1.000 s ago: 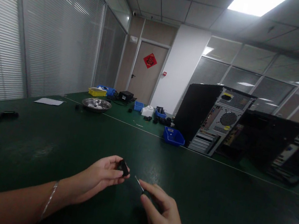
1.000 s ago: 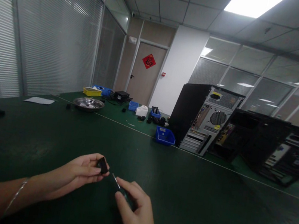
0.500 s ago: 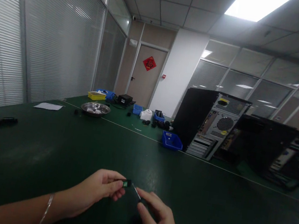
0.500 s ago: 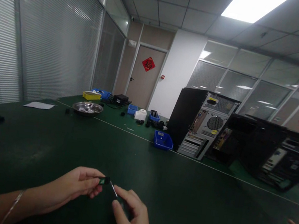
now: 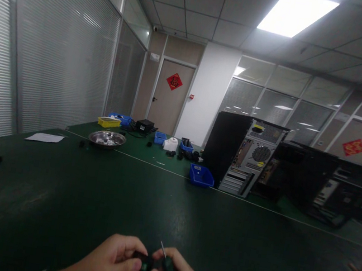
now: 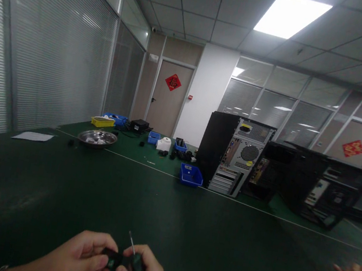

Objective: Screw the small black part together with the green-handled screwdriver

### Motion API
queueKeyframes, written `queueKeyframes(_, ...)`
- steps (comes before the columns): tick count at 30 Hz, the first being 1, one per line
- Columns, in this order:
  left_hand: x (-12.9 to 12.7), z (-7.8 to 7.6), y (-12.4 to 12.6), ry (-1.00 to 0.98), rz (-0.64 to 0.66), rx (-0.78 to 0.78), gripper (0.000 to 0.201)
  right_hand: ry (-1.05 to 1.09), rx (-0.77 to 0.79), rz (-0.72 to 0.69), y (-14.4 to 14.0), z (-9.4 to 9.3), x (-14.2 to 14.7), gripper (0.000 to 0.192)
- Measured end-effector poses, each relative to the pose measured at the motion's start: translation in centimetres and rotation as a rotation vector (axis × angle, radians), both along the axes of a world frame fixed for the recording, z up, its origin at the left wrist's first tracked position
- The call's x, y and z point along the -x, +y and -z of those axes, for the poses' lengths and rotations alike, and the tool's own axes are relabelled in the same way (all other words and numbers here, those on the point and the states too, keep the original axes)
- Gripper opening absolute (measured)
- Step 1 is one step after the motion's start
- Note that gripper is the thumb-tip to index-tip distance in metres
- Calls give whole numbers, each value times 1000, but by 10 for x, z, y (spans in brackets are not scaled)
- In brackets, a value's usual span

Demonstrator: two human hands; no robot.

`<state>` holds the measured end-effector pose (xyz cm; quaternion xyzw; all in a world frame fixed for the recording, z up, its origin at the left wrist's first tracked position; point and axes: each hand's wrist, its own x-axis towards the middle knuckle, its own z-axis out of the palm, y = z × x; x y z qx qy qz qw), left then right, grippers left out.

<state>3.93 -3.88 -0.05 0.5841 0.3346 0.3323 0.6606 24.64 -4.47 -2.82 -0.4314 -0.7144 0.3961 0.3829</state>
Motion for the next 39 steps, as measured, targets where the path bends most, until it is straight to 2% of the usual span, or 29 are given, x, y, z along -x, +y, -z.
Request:
queueKeyframes(3, -3, -1, -5, 33, 4, -11, 27, -8, 4, -49, -6, -4, 4, 24)
queueKeyframes(11, -11, -2, -5, 140, 17, -62, 20, 76, 75, 3, -6, -10, 10, 10)
queueKeyframes(17, -7, -5, -5, 184, 21, -171, 18, 97, 16, -3, -5, -5, 11, 12)
queueKeyframes(24, -10, -9, -3, 189, 37, -135, 19, 96, 63, -11, -3, -8, 10, 15)
queueKeyframes(27, -10, -4, -2, 107, 18, -97, 16, 84, 37, 10, -1, -8, 11, 13)
queueKeyframes(30, -7, 0, 3, 17, 0, -80, 16, 102, 30, -29, 0, -7, 9, 11)
queueKeyframes(34, 3, -1, 18, -3, -94, -99, 20, 112, -56, -46, 2, -7, -2, 41)
queueKeyframes(39, 12, 0, 33, -103, -218, 32, 28, -106, -108, 15, 6, -7, -19, 32)
